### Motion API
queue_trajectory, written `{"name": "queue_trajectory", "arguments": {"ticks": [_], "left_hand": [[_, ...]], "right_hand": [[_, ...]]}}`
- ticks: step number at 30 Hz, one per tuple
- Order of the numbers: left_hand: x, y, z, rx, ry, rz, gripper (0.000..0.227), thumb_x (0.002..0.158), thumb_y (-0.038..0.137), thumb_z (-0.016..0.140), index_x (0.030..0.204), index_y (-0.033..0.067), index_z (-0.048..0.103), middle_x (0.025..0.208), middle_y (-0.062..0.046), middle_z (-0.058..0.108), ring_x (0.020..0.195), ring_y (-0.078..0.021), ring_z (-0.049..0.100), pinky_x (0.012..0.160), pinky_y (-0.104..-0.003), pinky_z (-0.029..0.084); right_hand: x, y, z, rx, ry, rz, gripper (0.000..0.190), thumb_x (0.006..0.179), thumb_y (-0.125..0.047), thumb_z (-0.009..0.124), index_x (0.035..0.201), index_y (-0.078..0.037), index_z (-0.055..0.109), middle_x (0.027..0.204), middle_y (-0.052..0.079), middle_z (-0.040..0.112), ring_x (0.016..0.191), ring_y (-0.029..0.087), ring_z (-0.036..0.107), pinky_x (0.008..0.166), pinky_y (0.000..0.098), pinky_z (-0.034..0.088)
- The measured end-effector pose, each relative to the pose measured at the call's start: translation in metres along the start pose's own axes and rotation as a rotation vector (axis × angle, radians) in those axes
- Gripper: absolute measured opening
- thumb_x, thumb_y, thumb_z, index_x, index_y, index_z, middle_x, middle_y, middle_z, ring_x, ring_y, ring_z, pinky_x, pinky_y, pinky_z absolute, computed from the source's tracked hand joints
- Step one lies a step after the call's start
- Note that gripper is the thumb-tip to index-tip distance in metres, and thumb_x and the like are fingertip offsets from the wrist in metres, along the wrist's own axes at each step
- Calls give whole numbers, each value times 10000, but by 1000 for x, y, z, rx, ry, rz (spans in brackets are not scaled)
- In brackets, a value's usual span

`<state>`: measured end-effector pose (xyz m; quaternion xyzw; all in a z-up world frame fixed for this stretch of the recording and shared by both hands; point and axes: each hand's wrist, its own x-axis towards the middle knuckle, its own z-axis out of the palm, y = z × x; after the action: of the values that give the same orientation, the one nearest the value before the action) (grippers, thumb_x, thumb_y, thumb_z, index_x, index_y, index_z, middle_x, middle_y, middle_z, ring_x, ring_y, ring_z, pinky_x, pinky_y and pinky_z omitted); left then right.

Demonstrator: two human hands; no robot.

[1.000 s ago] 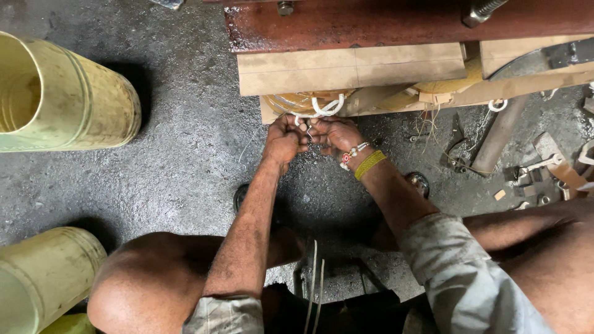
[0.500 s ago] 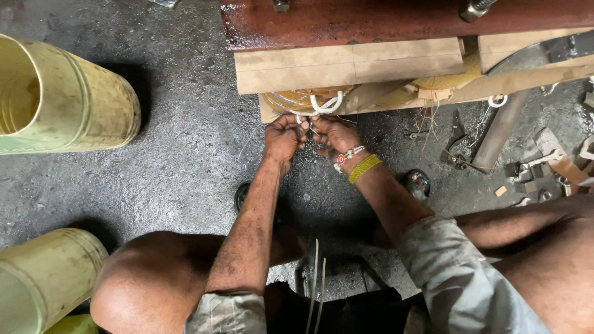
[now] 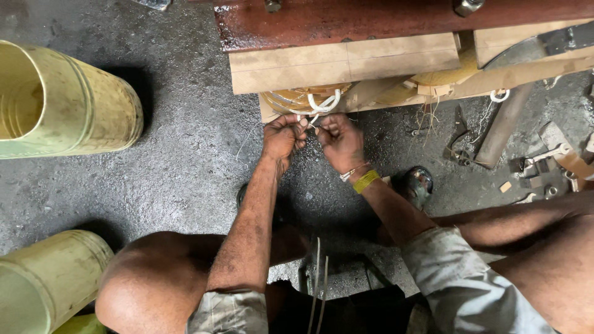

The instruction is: The person works on an industrial transformer by hand and with pliers, manipulating wires and securing components.

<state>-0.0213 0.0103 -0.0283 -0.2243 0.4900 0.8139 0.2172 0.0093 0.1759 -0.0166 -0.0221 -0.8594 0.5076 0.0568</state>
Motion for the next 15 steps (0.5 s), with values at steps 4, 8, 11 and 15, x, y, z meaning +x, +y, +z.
{"name": "queue_trajectory", "arguments": {"ticks": [4, 8, 11, 15], "left_hand": [[-2, 1, 2, 13, -7, -16, 152, 927, 79, 720, 1063, 12, 703, 832, -63, 744, 599, -64, 595, 501, -207, 507], [-2, -1, 3, 29, 20, -26, 146, 940, 96, 718, 1056, 9, 699, 829, -53, 737, 598, -64, 593, 506, -208, 514], [0, -2, 6, 41, 23, -9, 143, 944, 95, 723, 1053, 6, 699, 826, -52, 733, 600, -63, 590, 511, -208, 516], [-1, -4, 2, 31, 18, 10, 135, 945, 94, 719, 1047, 7, 700, 820, -50, 730, 598, -64, 589, 504, -213, 511]], "right_hand": [[-7, -1, -1, -135, 20, -134, 205, 923, 28, 670, 1103, -70, 658, 983, 54, 742, 844, 120, 742, 726, 261, 643], [-12, -4, -1, -167, 4, -210, 161, 936, 18, 658, 1081, -49, 669, 1024, 94, 709, 842, 157, 716, 684, 283, 632], [-11, -8, -4, -233, 16, -247, 182, 921, 17, 666, 1090, -39, 702, 1004, 107, 689, 812, 187, 693, 680, 314, 607], [-12, -17, -3, -228, 7, -223, 286, 888, 43, 644, 1145, -47, 733, 969, 98, 662, 789, 203, 672, 674, 336, 582]]}}
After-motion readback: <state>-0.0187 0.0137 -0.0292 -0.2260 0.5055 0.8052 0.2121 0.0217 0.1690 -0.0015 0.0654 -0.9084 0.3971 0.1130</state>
